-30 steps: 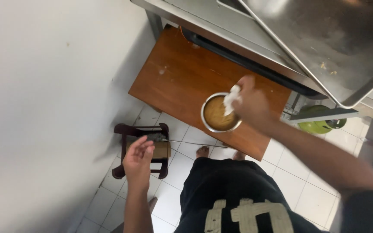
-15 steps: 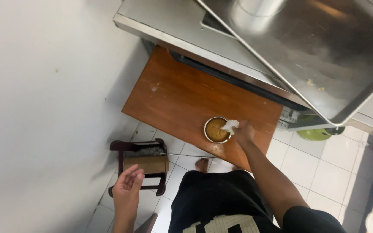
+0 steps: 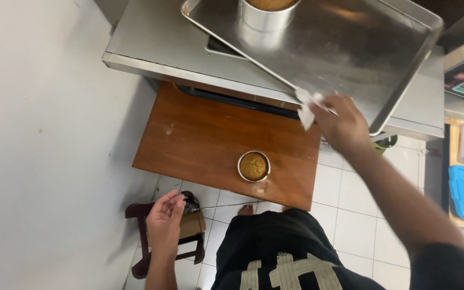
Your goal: Washing fish in a sink, cutting fish into sections on a metal tray using a knife and cleaver, and checking on cakes in an oven.
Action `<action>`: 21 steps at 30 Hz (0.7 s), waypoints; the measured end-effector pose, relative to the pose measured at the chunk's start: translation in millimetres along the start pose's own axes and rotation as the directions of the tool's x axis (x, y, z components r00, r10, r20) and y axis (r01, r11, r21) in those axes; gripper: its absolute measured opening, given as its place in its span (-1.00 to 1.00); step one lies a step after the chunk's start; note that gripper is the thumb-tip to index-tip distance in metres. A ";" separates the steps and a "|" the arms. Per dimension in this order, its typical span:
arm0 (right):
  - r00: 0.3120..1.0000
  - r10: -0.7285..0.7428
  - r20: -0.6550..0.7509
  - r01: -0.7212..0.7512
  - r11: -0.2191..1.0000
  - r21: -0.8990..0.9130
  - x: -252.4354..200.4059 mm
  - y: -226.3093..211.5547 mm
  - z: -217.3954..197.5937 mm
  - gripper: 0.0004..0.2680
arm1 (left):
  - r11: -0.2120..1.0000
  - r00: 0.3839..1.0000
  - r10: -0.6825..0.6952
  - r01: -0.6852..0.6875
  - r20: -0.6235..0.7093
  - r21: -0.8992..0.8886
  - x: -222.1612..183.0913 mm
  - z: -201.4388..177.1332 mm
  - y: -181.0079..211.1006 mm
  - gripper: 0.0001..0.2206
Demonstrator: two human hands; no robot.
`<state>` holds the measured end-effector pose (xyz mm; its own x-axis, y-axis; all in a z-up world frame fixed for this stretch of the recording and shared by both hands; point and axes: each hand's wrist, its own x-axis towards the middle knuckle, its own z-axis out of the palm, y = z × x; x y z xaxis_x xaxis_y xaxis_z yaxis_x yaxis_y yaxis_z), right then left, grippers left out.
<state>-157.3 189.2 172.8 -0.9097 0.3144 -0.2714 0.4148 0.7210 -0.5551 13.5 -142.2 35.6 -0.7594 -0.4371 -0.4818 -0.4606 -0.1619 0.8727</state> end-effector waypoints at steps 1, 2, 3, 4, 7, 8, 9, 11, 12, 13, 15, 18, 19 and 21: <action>1.000 0.006 -0.008 -0.006 1.000 -0.001 21.8 14.4 9.4 -0.63 | 1.000 1.000 0.000 0.000 0.010 0.001 -3.6 -0.2 -0.7 -0.62; 0.976 -0.217 0.015 0.217 0.969 -0.117 46.8 25.8 17.7 -0.68 | 1.000 1.000 -0.010 0.010 0.002 -0.026 -4.8 1.2 0.1 -0.61; 0.904 -0.422 0.065 0.426 0.876 -0.225 72.1 36.6 25.6 -0.72 | 0.998 1.000 -0.020 0.020 -0.005 -0.053 -5.5 2.3 1.3 -0.61; 0.904 -0.424 0.063 0.426 0.875 -0.227 83.4 46.5 30.5 -0.72 | 0.998 1.000 -0.019 0.019 -0.004 -0.056 -5.5 -0.2 -3.7 -0.61; 0.367 -0.907 0.206 0.652 0.093 -0.752 104.1 64.0 42.5 -0.81 | 0.996 1.000 -0.002 -0.001 -0.027 -0.093 -7.6 -6.9 -11.7 -0.61; 0.416 -0.886 0.203 0.648 0.133 -0.750 101.5 61.9 43.6 -0.92 | 0.997 0.997 -0.031 0.026 -0.063 -0.076 -11.8 -8.4 -9.2 -0.62; 0.464 -0.863 0.199 0.642 0.173 -0.747 98.9 59.9 44.6 -0.95 | 0.997 0.993 -0.060 0.054 -0.100 -0.061 -16.2 -9.8 -6.8 -0.63; 0.496 -0.839 0.225 0.645 0.182 -0.742 99.9 64.3 48.0 -0.92 | 0.997 0.992 -0.048 0.041 -0.114 -0.060 -18.1 -15.2 -13.9 -0.64; 0.527 -0.813 0.250 0.650 0.196 -0.735 100.8 65.7 50.2 -0.86 | 0.998 0.991 -0.036 0.030 -0.130 -0.054 -18.8 -18.3 -16.6 -0.64; 0.523 -0.815 0.249 0.650 0.193 -0.735 104.0 71.1 54.0 -0.86 | 0.998 0.991 -0.034 0.027 -0.132 -0.056 -19.8 -19.9 -18.8 -0.64; 0.481 -0.848 0.223 0.678 0.199 -0.707 112.1 79.9 62.5 -0.84 | 0.996 0.989 -0.019 0.007 -0.143 -0.086 -19.3 -23.2 -22.5 -0.63; 0.314 -0.948 0.062 0.615 0.153 -0.774 127.4 95.8 79.1 -0.79 | 0.996 0.988 -0.031 0.017 -0.154 -0.088 -20.9 -24.0 -19.6 -0.61; 0.312 -0.948 0.060 0.615 0.153 -0.773 127.4 92.3 78.5 -0.79 | 0.996 0.988 -0.028 0.015 -0.155 -0.088 -20.5 -24.5 -20.5 -0.61; 0.393 -0.912 0.120 0.600 0.156 -0.785 128.6 85.8 76.9 -0.86 | 0.995 0.987 -0.030 0.015 -0.160 -0.098 -19.1 -24.2 -22.4 -0.63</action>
<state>-237.0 244.1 29.8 -0.7332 -0.6077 0.3050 -0.4980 0.7854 0.3677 49.4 -151.6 27.1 -0.6618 -0.5679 -0.4894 -0.4246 -0.2541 0.8690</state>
